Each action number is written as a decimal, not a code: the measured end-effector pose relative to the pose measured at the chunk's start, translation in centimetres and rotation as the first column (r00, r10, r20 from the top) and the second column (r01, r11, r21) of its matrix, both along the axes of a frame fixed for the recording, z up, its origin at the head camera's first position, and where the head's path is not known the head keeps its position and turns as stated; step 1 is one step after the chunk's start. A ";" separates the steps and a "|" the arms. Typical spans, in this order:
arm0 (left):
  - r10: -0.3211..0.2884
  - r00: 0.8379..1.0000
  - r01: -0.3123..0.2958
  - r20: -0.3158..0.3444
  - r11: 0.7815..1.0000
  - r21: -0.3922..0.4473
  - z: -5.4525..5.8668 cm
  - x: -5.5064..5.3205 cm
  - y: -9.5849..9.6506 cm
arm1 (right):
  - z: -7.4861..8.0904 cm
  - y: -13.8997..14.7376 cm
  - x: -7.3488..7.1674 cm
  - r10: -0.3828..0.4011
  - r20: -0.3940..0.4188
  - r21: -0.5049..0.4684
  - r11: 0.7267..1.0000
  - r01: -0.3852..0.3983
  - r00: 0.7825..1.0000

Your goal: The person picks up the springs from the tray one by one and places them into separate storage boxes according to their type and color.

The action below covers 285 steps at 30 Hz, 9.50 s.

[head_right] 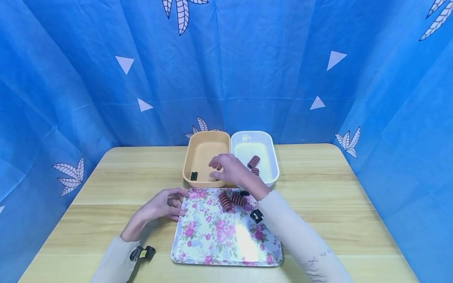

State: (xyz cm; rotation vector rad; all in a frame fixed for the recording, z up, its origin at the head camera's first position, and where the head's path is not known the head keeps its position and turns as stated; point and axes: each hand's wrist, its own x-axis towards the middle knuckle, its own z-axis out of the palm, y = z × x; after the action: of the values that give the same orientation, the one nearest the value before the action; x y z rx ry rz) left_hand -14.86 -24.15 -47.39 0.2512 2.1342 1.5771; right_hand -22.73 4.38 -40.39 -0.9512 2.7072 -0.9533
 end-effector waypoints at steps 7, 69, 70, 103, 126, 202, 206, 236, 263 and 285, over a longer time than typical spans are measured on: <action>-0.007 1.000 0.007 -0.005 1.000 -0.001 0.1 0.0 -0.1 | 0.2 1.4 1.5 0.003 -0.065 -0.072 0.997 -0.008 0.998; -0.005 1.000 0.005 0.002 1.000 -0.008 -0.2 -0.2 -0.1 | -3.0 5.5 6.6 0.098 -0.047 -0.029 0.995 -0.099 0.994; -0.005 1.000 0.005 0.001 1.000 -0.007 -0.2 -0.2 -0.1 | -3.1 5.5 6.6 0.097 -0.046 -0.022 0.995 -0.098 0.994; -0.009 1.000 0.009 -0.010 1.000 0.006 0.0 0.0 0.0 | -3.2 3.1 5.8 0.112 0.100 0.206 0.970 -0.131 0.989; 0.020 1.000 -0.020 0.003 1.000 -0.024 -0.1 -0.3 0.1 | -3.2 2.8 5.4 0.128 0.078 0.242 0.960 -0.143 0.989; -0.014 1.000 0.014 0.000 1.000 0.016 -0.1 0.0 0.0 | 1.9 12.5 6.8 -0.027 -0.149 -0.170 0.985 0.002 0.988; -0.016 1.000 0.016 -0.001 1.000 0.016 0.0 0.0 0.1 | 2.0 13.4 6.5 -0.047 -0.168 -0.182 0.983 0.016 0.985; -0.005 1.000 0.005 -0.016 1.000 0.002 -0.1 -0.1 -0.2 | -0.6 16.1 3.4 -0.232 -0.156 -0.280 0.942 0.182 0.960; 0.005 1.000 -0.005 -0.014 1.000 0.003 0.0 0.1 0.1 | -1.3 16.2 0.9 -0.214 -0.112 -0.093 0.974 0.204 0.970; 0.023 1.000 -0.023 -0.008 0.999 -0.026 -0.1 0.0 0.3 | -1.5 14.9 -1.1 -0.100 -0.167 0.146 0.981 0.125 0.981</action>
State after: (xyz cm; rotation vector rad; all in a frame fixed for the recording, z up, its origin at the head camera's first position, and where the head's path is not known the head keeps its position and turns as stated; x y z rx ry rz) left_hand -14.90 -23.84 -47.51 0.2251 2.1689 1.5623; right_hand -23.81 19.29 -41.88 -0.8877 2.9451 -0.6967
